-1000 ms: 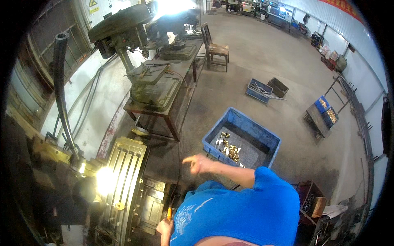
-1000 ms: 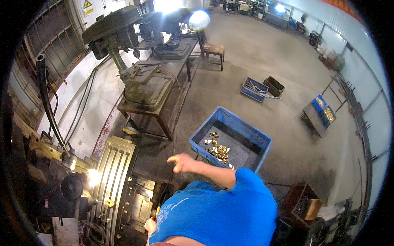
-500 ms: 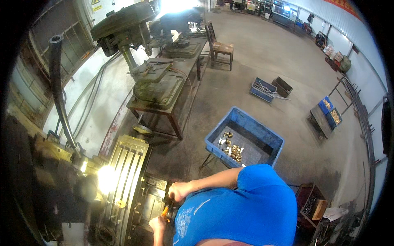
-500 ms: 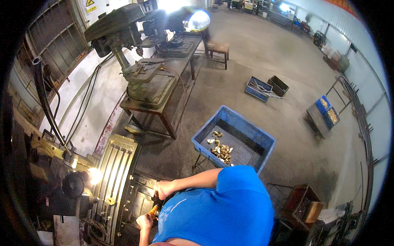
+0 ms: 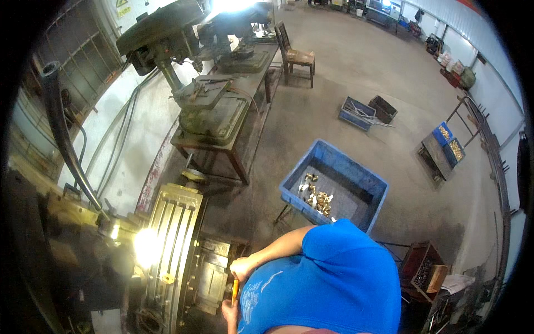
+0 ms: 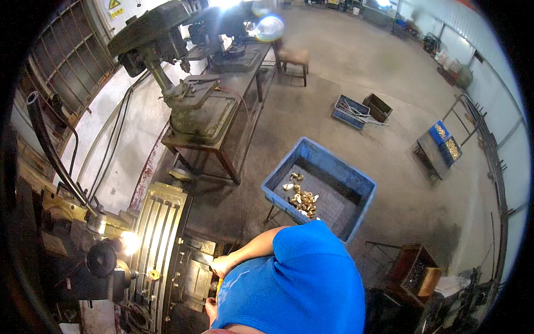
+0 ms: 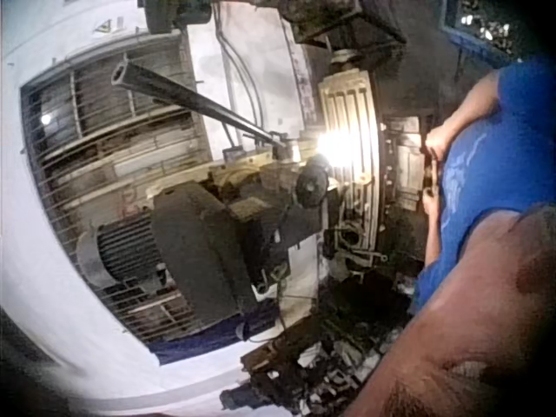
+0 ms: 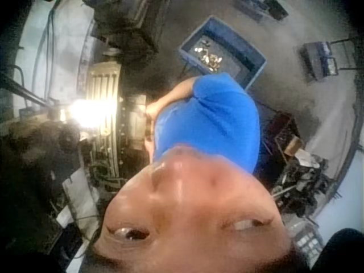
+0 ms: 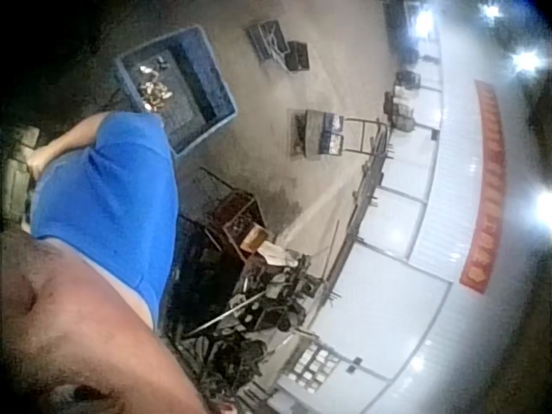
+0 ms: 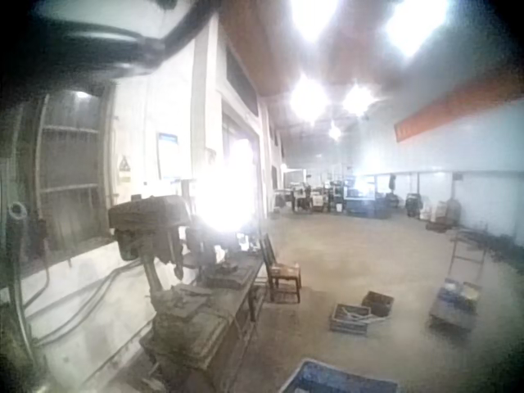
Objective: The person repeatedly loads small brass parts into a drill press, operates the lever to drill, and removes the finished parts. They place the drilled parts into a blue bin and occasionally use a dial caliper to measure a part.
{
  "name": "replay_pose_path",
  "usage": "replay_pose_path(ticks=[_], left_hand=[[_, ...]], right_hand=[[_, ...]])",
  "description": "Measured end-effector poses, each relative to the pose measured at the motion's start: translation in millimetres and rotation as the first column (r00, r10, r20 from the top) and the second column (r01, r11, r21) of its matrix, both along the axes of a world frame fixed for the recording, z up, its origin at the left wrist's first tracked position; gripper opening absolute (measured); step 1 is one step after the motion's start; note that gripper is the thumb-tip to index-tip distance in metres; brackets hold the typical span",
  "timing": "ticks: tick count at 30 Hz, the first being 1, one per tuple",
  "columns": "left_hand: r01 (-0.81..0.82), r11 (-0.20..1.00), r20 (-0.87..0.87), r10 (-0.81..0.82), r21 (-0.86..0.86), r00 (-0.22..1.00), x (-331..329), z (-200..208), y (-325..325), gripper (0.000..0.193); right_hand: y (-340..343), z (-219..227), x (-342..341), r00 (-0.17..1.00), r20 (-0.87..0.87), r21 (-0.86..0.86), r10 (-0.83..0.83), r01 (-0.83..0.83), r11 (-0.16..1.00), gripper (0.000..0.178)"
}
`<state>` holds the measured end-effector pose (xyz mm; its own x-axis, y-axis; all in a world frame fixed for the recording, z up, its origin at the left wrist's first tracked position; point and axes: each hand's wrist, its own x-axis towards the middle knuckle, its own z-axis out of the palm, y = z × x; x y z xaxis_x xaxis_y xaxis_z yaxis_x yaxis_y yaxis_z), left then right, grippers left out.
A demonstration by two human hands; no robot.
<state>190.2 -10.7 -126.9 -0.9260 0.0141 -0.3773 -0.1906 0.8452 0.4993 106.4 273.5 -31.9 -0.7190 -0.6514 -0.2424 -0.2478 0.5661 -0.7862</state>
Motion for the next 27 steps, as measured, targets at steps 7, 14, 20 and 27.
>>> replay_pose_path(ticks=[7,14,20,27], left_hand=[[0.393,0.902,-0.388,-0.433,-0.18,0.814,-30.2,127.1,52.8,0.02],[0.479,0.87,-0.544,-0.346,0.119,0.764,-37.6,175.6,85.4,0.023],[-0.242,0.681,-0.018,0.35,0.692,0.936,-31.9,153.2,42.2,0.015],[-0.372,0.285,0.295,0.277,0.884,0.914,-33.1,111.6,37.1,0.025]], right_hand=[[-14.9,-10.4,3.7,0.871,-0.486,-0.343,-0.071,-0.115,0.932,0.025],[0.1,56.5,-19.2,0.901,-0.122,0.097,0.417,-0.408,0.908,0.017],[21.8,89.8,-15.0,0.897,-0.237,0.186,0.374,-0.336,0.923,0.022],[28.5,102.9,-10.2,0.905,-0.269,0.488,0.328,-0.166,0.857,0.026]])
